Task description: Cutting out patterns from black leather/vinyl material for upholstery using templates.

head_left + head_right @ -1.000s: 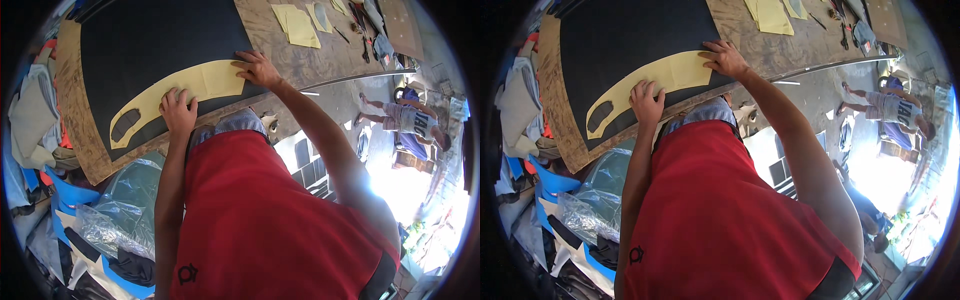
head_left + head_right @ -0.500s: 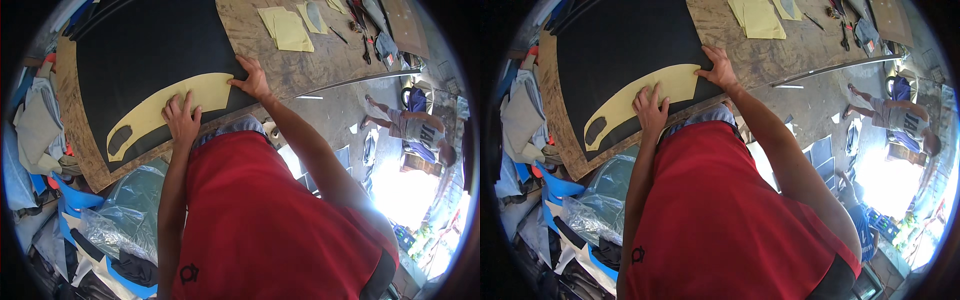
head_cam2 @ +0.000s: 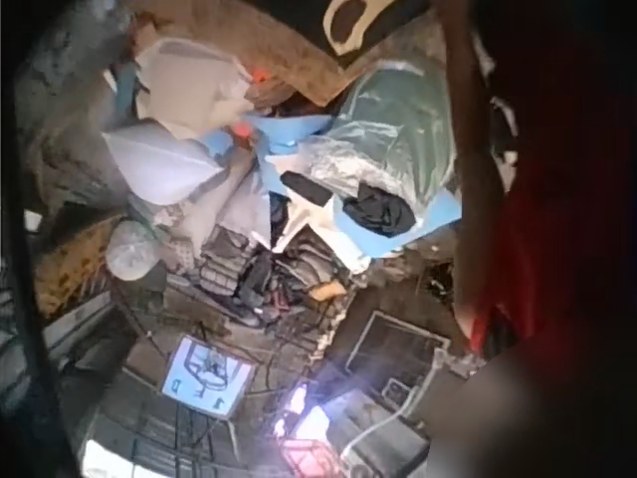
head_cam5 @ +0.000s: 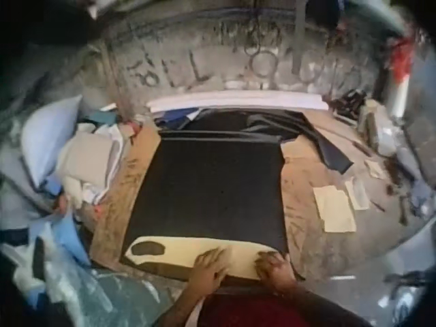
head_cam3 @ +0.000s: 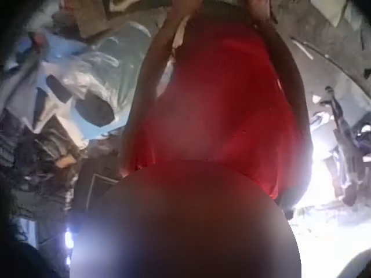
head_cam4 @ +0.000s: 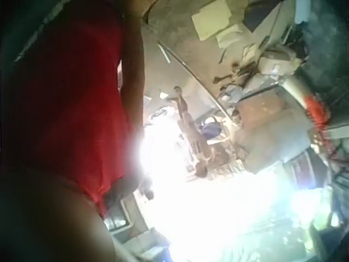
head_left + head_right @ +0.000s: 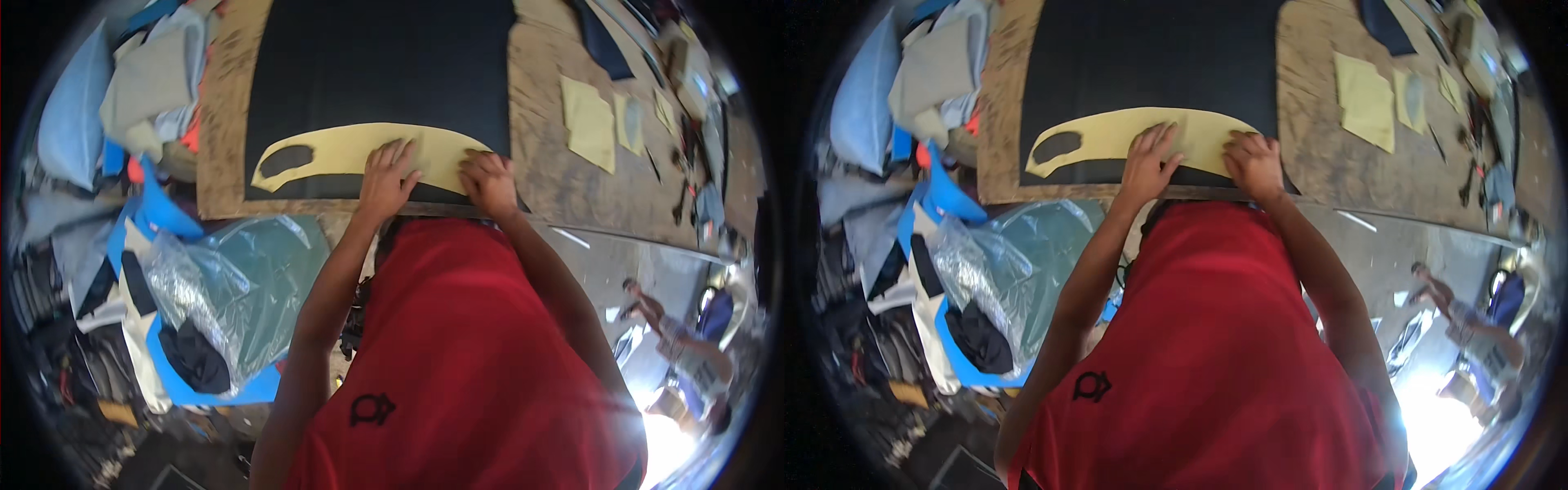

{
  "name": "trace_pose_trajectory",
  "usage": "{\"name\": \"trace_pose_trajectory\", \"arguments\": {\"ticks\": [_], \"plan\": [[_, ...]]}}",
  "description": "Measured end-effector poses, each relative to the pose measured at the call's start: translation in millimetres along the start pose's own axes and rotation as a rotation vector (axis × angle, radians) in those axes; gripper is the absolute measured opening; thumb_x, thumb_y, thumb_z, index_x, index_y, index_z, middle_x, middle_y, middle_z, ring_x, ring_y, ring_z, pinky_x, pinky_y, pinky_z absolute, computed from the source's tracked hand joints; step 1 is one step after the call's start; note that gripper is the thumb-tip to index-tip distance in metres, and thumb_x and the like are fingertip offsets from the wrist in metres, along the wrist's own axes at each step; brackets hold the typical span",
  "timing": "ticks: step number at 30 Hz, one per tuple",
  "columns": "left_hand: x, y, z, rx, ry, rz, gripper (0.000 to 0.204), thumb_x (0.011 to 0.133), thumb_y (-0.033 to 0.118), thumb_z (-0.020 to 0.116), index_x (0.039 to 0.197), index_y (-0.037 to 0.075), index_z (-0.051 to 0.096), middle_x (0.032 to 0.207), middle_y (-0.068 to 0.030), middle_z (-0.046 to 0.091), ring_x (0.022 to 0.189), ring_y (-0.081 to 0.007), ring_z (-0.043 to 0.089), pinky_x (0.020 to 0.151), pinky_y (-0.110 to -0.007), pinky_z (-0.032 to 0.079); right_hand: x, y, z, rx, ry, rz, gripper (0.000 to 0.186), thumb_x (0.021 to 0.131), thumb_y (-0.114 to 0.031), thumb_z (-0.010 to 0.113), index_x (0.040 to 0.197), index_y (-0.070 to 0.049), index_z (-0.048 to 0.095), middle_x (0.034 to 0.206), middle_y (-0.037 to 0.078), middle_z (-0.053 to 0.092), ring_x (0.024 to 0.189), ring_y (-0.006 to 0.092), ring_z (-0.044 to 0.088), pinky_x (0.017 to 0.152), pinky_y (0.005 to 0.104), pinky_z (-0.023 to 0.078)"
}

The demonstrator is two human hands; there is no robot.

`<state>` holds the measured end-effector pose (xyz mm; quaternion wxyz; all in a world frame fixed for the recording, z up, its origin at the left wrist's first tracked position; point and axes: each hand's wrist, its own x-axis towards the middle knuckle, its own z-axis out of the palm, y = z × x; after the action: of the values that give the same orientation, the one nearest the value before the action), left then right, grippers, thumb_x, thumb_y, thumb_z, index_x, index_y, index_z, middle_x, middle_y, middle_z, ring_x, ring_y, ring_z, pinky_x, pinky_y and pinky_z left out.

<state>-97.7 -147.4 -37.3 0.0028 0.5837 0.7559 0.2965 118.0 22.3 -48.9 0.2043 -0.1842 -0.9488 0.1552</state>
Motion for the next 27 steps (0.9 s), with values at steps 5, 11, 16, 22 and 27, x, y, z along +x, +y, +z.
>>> {"name": "trace_pose_trajectory", "arguments": {"ticks": [5,11,16,22,27], "plan": [[-39.5,-132.1,-117.9,0.12,0.254,-0.569,0.028,0.092,0.016,0.07,0.118,0.007,0.076,0.105,-0.012,0.076,0.095,-0.0322,0.071,0.085,-0.041,0.055,9.3,-12.7,2.6,-0.083,-0.019,0.029,0.028,0.09,-0.024,0.073,0.116,-0.014,0.074,0.129,0.006,0.068,0.108,0.0256,0.061,0.097,0.0421,0.042],[-121.2,-246.1,-180.8,0.263,0.189,-0.869,0.024,0.087,0.012,0.074,0.109,0.005,0.078,0.082,-0.0135,0.076,0.07,-0.0328,0.071,0.068,-0.041,0.058,14.2,-26.6,13.2,-0.121,-0.03,0.061,0.033,0.09,-0.026,0.073,0.122,-0.014,0.073,0.131,0.004,0.066,0.11,0.0261,0.06,0.097,0.041,0.043],[-118.7,-246.5,-167.0,0.121,0.106,-0.839,0.026,0.086,0.016,0.077,0.111,0.006,0.078,0.088,-0.014,0.077,0.074,-0.0326,0.071,0.07,-0.041,0.058,10.3,-36.6,16.9,-0.168,0.021,0.129,0.036,0.09,-0.026,0.073,0.124,-0.015,0.072,0.131,0.004,0.065,0.112,0.0263,0.059,0.098,0.0403,0.043],[-136.1,-234.4,-149.0,0.223,0.219,-0.667,0.033,0.087,0.024,0.081,0.117,0.009,0.078,0.108,-0.0121,0.074,0.09,-0.0293,0.069,0.081,-0.038,0.055,12.8,-50.9,25.6,-0.252,0.044,0.189,0.036,0.088,-0.028,0.074,0.121,-0.015,0.073,0.13,0.005,0.065,0.113,0.0266,0.059,0.099,0.0406,0.043],[-137.4,-219.7,-151.0,0.391,0.291,-0.514,0.038,0.088,0.031,0.08,0.121,0.012,0.077,0.12,-0.0091,0.069,0.105,-0.0284,0.064,0.093,-0.04,0.051,54.8,-75.4,43.7,-0.068,0.135,0.106,0.034,0.084,-0.021,0.077,0.116,-0.01,0.073,0.127,0.01,0.066,0.112,0.0307,0.062,0.098,0.0423,0.048]]}}
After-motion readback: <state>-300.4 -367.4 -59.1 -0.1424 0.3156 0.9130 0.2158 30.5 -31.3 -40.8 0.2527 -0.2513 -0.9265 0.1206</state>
